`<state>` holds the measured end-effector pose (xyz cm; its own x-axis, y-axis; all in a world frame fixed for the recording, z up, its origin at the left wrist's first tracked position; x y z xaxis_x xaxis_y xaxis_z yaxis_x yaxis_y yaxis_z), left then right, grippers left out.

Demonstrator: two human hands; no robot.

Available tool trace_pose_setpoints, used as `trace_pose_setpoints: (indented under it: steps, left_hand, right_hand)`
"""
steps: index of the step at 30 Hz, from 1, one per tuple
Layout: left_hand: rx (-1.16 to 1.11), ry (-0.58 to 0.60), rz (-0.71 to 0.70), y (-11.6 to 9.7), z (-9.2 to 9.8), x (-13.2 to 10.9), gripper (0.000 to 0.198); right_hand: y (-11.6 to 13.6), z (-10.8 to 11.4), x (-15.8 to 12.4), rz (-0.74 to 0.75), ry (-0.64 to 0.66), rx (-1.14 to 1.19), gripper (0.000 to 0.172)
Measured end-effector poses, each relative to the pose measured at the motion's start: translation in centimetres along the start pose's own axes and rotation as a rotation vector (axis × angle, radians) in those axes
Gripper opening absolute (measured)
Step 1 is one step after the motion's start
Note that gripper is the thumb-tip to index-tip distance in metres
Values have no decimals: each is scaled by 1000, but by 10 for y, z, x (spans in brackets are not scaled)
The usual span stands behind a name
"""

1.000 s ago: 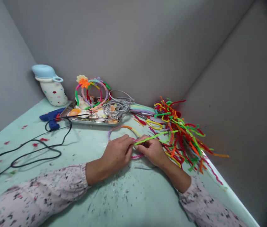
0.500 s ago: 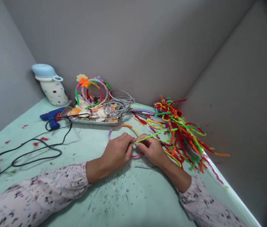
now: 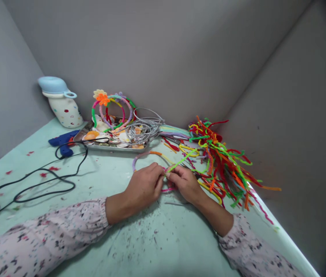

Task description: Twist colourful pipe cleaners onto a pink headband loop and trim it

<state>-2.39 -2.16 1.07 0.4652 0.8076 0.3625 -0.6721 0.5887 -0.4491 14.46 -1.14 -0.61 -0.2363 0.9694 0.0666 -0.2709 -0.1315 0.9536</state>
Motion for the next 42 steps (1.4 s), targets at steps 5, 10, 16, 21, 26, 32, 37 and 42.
trace_pose_setpoints:
  steps: [5, 10, 16, 21, 26, 32, 37, 42]
  left_hand:
    - [-22, -24, -5, 1, 1, 0, 11]
    - [-28, -30, -6, 1, 1, 1, 10]
    - [-33, -28, -18, 1, 0, 0, 7]
    - [-6, -17, -39, 1, 0, 0, 7]
    - [2, -4, -69, -1, 1, -1, 8]
    - [-1, -12, -69, -2, 0, -1, 8]
    - [15, -24, -83, -2, 1, -1, 8]
    - [32, -8, -85, -2, 0, -2, 8]
  right_hand:
    - [4, 0, -1, 37, -16, 24, 17]
    - [4, 0, -2, 41, -25, -36, 22]
    - [3, 0, -1, 22, -27, -27, 24]
    - [3, 0, 1, -29, -19, 26, 23]
    - [1, -1, 3, -53, 7, 97, 20]
    - [7, -1, 2, -78, 18, 152, 20]
    - [11, 0, 1, -116, 30, 198, 23]
    - [6, -1, 3, -120, 33, 227, 22]
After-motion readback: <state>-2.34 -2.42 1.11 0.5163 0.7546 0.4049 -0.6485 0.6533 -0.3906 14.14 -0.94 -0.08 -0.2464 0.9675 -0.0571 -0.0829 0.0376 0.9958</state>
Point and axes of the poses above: each hand's wrist, its own x-axis towards the middle knuckle, its own z-axis out of the back of the hand, y = z × x, the point moved 1 cm from there along x, towards the middle knuckle, and after that the axes turned 1 degree about z, right-handed, at the moved point
